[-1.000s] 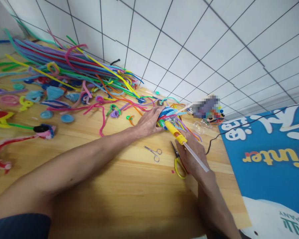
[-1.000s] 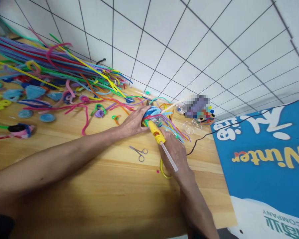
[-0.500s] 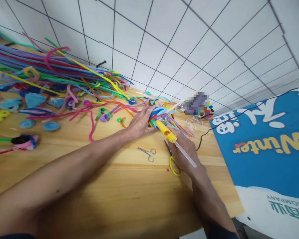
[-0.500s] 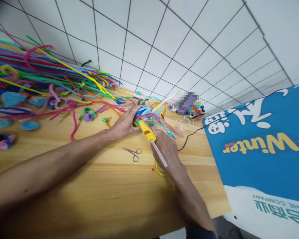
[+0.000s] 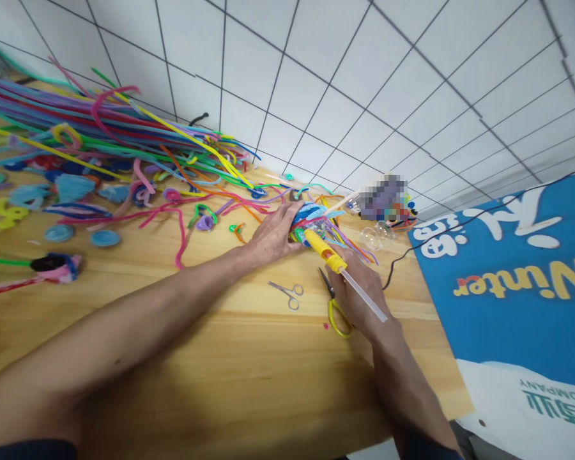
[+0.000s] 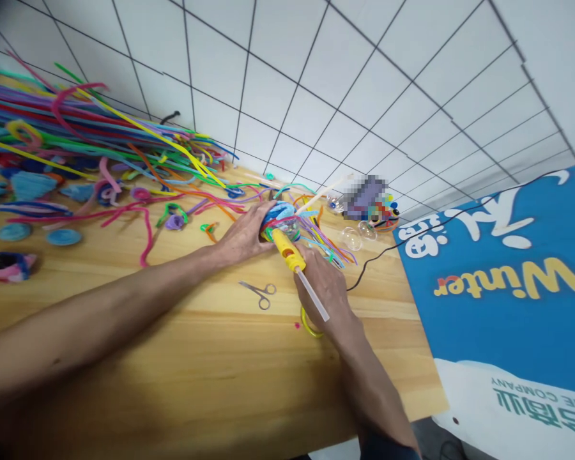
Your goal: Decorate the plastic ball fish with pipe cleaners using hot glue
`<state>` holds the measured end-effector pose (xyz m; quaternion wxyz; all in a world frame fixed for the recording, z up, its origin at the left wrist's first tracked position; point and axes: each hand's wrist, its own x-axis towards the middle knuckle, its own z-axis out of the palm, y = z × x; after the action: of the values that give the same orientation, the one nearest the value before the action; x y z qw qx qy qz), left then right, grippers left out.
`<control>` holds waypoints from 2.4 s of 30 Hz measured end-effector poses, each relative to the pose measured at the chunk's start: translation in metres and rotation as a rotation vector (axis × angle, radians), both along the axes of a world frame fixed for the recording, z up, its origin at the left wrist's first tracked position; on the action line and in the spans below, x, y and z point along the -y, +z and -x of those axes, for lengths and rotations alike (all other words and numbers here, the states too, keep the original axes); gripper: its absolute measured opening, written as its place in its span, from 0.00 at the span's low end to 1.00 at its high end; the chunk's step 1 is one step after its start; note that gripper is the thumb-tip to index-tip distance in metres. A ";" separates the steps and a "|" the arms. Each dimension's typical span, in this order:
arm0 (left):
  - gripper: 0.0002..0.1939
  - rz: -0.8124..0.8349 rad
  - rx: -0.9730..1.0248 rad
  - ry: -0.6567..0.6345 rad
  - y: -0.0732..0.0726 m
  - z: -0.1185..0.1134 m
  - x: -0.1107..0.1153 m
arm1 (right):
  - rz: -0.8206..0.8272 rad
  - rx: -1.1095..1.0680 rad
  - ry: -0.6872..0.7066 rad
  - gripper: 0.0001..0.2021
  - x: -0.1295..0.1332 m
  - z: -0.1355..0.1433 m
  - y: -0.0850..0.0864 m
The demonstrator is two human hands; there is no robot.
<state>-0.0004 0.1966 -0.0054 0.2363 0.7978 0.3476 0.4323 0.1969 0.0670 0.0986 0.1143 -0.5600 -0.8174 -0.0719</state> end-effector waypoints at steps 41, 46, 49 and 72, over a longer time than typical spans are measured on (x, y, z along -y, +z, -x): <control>0.52 0.021 -0.010 0.010 0.001 -0.001 0.001 | 0.008 0.023 0.014 0.20 -0.001 -0.004 -0.002; 0.51 0.033 -0.021 0.017 0.002 -0.001 0.001 | -0.050 -0.011 0.011 0.18 0.000 -0.005 -0.001; 0.51 0.035 -0.027 0.018 0.002 -0.001 0.001 | -0.078 -0.039 0.019 0.18 0.000 -0.005 0.001; 0.49 0.030 -0.024 0.020 0.002 -0.001 0.002 | -0.034 0.004 0.023 0.20 -0.001 -0.005 -0.003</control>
<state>0.0004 0.1950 -0.0034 0.2396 0.7957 0.3648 0.4200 0.2023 0.0675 0.0955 0.1228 -0.5485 -0.8226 -0.0856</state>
